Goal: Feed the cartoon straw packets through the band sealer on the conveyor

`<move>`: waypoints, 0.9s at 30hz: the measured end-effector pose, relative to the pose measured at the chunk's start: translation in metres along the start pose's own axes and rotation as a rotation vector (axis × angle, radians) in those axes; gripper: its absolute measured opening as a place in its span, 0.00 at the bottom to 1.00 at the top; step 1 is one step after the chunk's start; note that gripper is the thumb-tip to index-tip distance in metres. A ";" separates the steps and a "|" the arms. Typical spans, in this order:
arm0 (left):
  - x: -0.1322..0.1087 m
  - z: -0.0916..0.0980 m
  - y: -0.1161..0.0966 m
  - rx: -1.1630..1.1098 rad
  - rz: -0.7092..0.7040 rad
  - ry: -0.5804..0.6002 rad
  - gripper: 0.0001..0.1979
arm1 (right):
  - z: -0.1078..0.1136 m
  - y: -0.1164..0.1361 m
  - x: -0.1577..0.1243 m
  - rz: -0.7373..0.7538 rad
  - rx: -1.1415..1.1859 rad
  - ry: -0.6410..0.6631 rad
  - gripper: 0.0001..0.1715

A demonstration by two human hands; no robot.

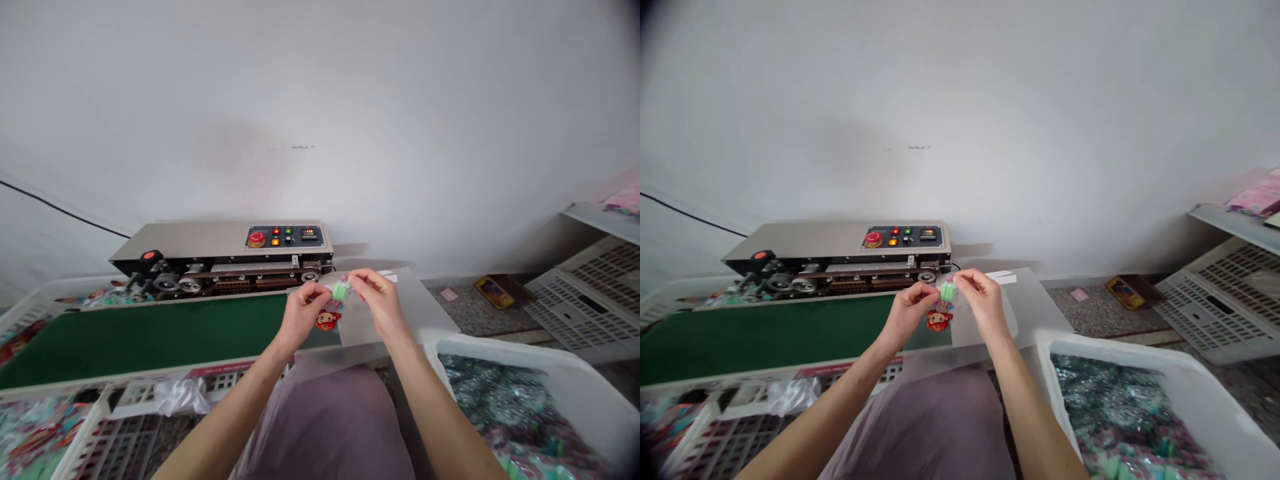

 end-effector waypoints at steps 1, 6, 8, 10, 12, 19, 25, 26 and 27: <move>0.000 0.001 0.000 -0.006 0.002 0.003 0.09 | -0.001 0.003 0.002 0.031 -0.039 0.008 0.10; -0.005 0.000 0.002 -0.044 0.047 0.041 0.11 | -0.002 0.011 0.007 0.264 -0.452 0.018 0.10; -0.007 -0.001 0.007 -0.031 0.080 0.057 0.12 | -0.001 0.014 0.007 0.370 -0.627 -0.019 0.12; -0.007 -0.002 0.011 0.046 0.088 0.064 0.14 | -0.001 0.013 0.008 0.400 -0.712 -0.050 0.13; -0.006 -0.001 0.016 0.142 0.072 0.060 0.13 | -0.002 0.005 0.012 0.324 -0.746 -0.025 0.13; -0.016 0.004 0.020 0.832 -0.337 0.149 0.22 | -0.028 -0.054 0.045 0.139 -0.822 0.110 0.11; -0.019 -0.001 0.044 1.316 -0.403 0.622 0.27 | -0.038 -0.074 0.056 0.119 -0.795 0.053 0.10; -0.018 0.000 0.047 1.347 -0.389 0.626 0.28 | -0.033 -0.074 0.052 0.121 -0.781 0.042 0.10; -0.017 0.002 0.049 1.367 -0.381 0.626 0.28 | -0.027 -0.074 0.045 0.123 -0.765 0.037 0.11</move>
Point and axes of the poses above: each hand's wrist, its own x-axis towards the middle knuckle, its own z-axis out of the back of the hand, y = z × x, the point moved 3 cm from there along x, towards the middle knuckle, and after that the axes turned 10 degrees about -x, right-handed, at the moved point
